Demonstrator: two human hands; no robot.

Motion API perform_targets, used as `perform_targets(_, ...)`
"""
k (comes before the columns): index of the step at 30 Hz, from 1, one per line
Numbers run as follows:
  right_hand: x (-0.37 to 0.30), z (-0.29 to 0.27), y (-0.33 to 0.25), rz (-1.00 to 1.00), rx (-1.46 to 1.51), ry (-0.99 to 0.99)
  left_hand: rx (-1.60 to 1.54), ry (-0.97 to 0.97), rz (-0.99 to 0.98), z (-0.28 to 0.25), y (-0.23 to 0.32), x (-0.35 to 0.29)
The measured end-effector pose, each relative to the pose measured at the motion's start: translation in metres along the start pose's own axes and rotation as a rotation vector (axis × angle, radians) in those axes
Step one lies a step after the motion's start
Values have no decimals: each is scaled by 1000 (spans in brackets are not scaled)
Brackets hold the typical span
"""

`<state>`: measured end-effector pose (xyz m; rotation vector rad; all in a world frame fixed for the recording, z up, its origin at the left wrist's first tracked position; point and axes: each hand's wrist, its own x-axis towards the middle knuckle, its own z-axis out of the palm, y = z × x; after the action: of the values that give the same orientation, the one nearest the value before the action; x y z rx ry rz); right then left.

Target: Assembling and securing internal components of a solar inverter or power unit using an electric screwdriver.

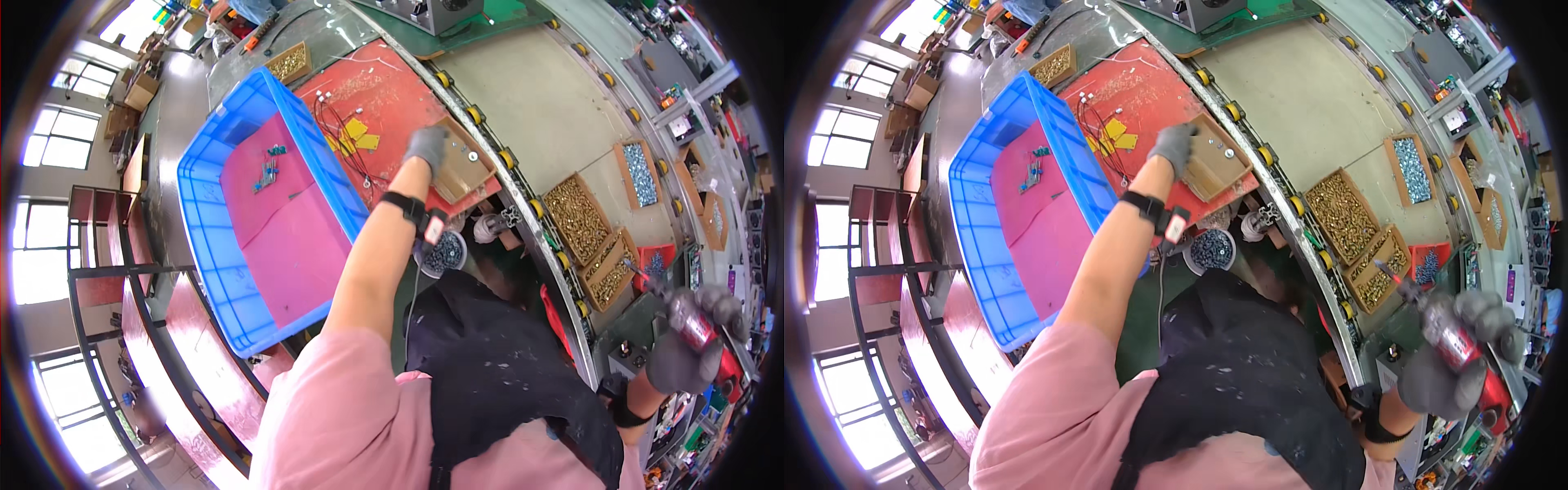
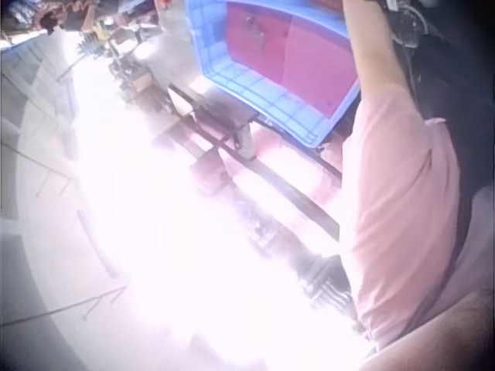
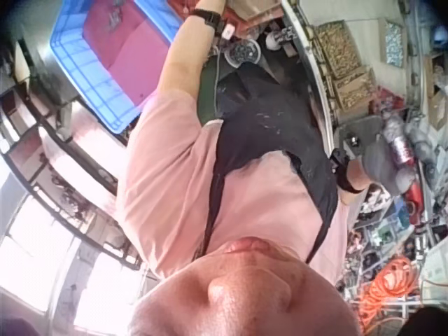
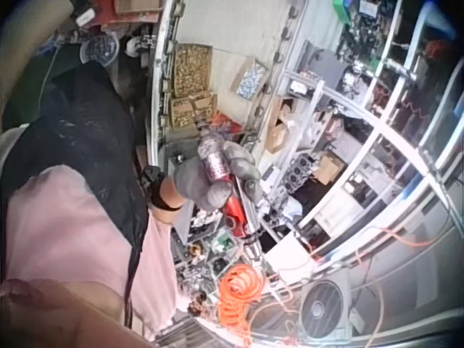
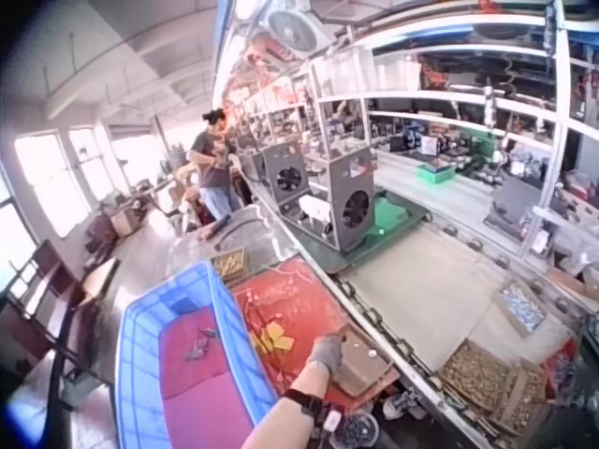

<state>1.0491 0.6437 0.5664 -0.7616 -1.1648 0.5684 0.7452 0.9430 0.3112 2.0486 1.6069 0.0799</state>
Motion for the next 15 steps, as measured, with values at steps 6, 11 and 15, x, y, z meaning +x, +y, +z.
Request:
perform_targets(6,-23,-18,-22,47,-224,391,30,287,-908,-27,-103,43)
perform_targets(11,-34,-20,-27,90,-382,455,429,98,-673,-50,-138,47)
perform_targets(15,-38,-23,-25,121,-353,507,449,61,-577,-56,-147,52)
